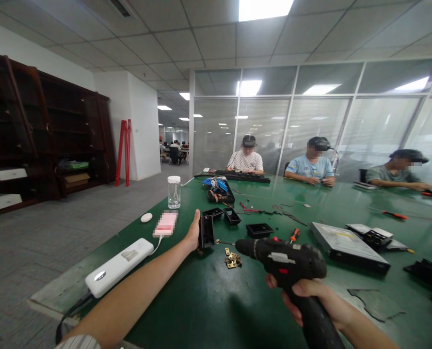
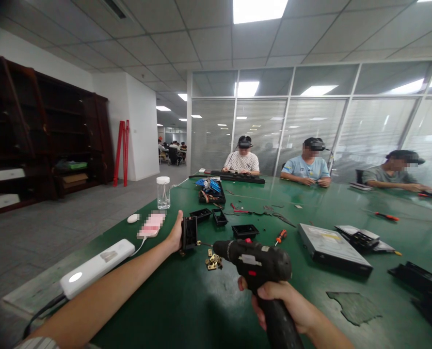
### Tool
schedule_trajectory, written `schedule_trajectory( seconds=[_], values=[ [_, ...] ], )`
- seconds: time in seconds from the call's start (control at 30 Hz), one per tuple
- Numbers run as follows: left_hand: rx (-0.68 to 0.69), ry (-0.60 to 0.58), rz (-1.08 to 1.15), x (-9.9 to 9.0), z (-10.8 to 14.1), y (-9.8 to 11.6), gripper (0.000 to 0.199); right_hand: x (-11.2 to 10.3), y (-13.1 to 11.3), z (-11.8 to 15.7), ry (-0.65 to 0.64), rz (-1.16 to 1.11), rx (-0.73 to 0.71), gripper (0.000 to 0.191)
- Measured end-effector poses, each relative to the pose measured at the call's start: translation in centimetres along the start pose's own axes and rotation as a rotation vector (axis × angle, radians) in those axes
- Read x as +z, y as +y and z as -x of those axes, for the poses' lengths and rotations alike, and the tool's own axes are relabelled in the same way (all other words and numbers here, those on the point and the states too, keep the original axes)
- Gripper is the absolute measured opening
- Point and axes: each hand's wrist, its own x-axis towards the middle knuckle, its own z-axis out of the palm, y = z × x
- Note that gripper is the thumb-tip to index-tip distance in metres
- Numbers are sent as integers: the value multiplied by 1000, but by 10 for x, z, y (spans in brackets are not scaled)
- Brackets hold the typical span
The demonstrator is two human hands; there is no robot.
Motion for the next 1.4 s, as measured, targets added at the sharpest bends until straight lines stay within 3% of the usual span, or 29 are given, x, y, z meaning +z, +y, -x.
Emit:
schedule_trajectory(
  seconds=[0.17, 0.37, 0.5, 0.63, 0.7, 0.77, 0.9, 0.93, 1.07, 1.2, 1.3, 1.4],
  values=[
    [121, 56, -206, -6, -9, 0, 47, -16, 12, 5, 33, -221, 37, 45],
    [69, 184, -608, -18, -14, 7, 39, -15, 20, 0, 131, -333, -66, 44],
    [262, 134, -915, -20, -12, 15, 31, -9, 24, -1, 85, -339, -73, 48],
    [479, 210, -1018, -11, 0, 22, 26, -1, 27, -2, 103, -295, -104, 49],
    [676, 152, -1058, 1, 16, 27, 29, 3, 28, -3, 131, -284, -109, 48],
    [792, 19, -1119, 16, 35, 30, 33, 4, 29, -3, 141, -269, -88, 49],
    [755, -520, -1307, 36, 61, 22, 40, 5, 29, -2, 115, -261, -51, 49],
    [748, -575, -1323, 37, 62, 17, 37, 6, 28, -1, 117, -255, -46, 49],
    [733, -545, -1385, 28, 46, -2, 24, 12, 24, 2, 95, -200, -47, 48],
    [764, -515, -1423, 17, 30, -4, 21, 13, 21, 4, 71, -138, -85, 49],
    [856, -435, -1387, 13, 28, 2, 22, 11, 19, 5, 99, -145, -203, 46],
    [836, -435, -1450, 14, 32, 2, 23, 9, 16, 5, 201, -170, -379, 43]
  ],
)
